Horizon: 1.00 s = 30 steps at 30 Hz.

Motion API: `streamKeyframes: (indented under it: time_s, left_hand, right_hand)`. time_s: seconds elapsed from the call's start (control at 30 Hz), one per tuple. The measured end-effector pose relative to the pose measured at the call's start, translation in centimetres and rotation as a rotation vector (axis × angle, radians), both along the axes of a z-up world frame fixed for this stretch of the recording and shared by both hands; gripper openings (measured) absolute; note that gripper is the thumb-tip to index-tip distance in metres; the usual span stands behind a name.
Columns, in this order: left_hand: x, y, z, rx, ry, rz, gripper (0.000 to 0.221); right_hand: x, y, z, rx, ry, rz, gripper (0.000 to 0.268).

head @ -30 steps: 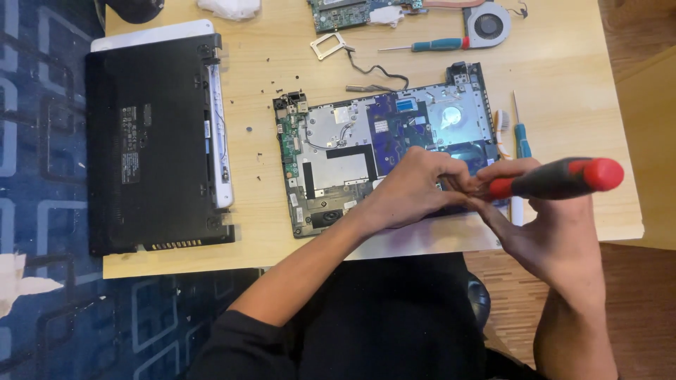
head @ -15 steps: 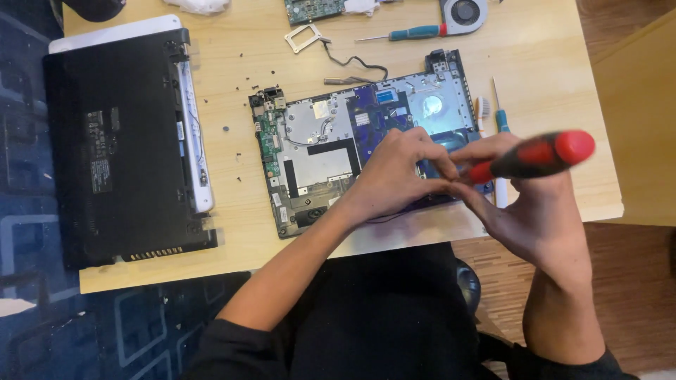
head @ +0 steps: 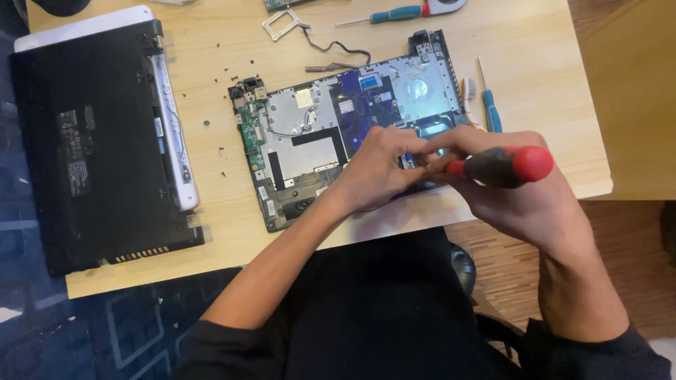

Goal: Disassembling a laptop by removing internal screws and extracting the motherboard for cleaning and repair.

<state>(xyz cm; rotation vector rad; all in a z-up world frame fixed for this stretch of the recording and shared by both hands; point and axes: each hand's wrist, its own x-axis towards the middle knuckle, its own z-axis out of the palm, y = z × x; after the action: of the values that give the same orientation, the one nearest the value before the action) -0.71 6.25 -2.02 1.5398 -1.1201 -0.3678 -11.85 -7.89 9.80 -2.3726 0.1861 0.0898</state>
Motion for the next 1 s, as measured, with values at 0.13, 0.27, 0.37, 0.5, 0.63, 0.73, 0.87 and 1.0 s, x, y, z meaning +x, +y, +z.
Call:
streamKeyframes:
  time_s: [0.13,0.27,0.37,0.5,0.63,0.73,0.87,1.0]
  left_hand:
    - [-0.3,-0.5,0.2,-0.08,-0.016,0.017,0.023]
    - [-0.7,-1.0,0.7,-0.058,0.04,0.057,0.025]
    - [-1.0,-0.9,0.8,-0.044,0.081,0.046,0.027]
    - [-0.8,-1.0,1.0,-0.018,0.12,0.042,0.028]
    - [-0.6,-0.9,1.1,-0.041,0.056,0.065,0.032]
    - [0.1,-0.1,1.9,-0.017,0.003,-0.072,0.017]
    - [0.3,0.1,2.3,-0.04,0.054,-0.175,0.009]
    - [0.0,-0.3,1.7,-0.135,0.126,0.051,0.008]
  right_hand:
    - [0.4,-1.1,-1.6,0.013,-0.041,0.097,0.027]
    - [-0.7,-0.7,-0.6,-0.098,-0.271,-0.068,0.039]
    - [-1.5,-0.1,0.4,-0.13,-0.347,-0.173,0.035]
    - [-1.1,-1.2,0.8,-0.298,-0.381,-0.06,0.021]
    - [0.4,-1.2,3.2,-0.194,-0.258,0.05,0.016]
    - [1.6,-1.4,4.1,-0.094,-0.113,0.191,0.011]
    - [2.7,-2.3,4.0,0.013,0.114,0.214,0.016]
    - [2.4,-2.2,1.2,-0.017,-0.112,0.192,0.041]
